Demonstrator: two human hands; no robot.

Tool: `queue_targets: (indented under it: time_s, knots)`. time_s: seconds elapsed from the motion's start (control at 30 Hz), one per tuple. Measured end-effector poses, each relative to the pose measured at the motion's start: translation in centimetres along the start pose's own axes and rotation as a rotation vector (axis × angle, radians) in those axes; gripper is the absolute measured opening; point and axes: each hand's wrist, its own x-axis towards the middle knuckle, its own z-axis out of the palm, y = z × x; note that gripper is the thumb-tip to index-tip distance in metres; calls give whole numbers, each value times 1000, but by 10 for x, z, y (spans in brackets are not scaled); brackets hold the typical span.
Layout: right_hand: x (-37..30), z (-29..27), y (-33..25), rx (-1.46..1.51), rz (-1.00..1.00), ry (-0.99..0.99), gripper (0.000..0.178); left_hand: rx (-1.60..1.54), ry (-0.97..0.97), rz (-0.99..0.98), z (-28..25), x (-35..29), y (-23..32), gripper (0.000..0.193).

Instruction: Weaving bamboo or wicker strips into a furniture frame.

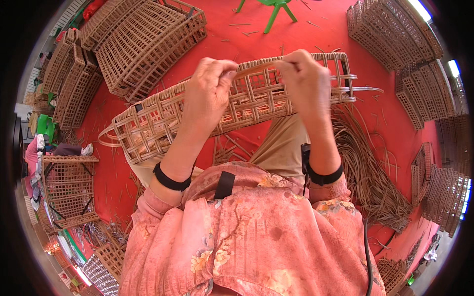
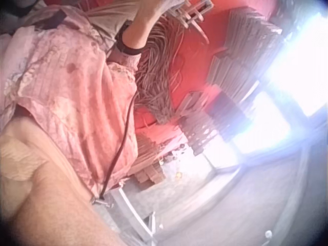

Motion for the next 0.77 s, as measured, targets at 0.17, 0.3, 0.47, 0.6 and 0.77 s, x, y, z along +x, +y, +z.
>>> queue_targets:
  time_s: [0.17, 0.3, 0.47, 0.6, 0.77]
  knots:
    - [3, -11, -1, 115, 22, -118, 16, -403, -168, -125, 11, 13, 12, 12]
    - [-1, -4, 7, 13, 108, -235, 31, -221, -134, -302, 1, 6, 16, 11]
    - [11, 9, 17, -133, 90, -449, 29, -47, -240, -320, 14, 8, 10, 11]
    - [25, 5, 11, -73, 232, -639, 26, -66, -255, -270, 25, 14, 7, 11]
    - [19, 0, 30, 8, 109, -373, 18, 53, -173, -82, 30, 21, 17, 14]
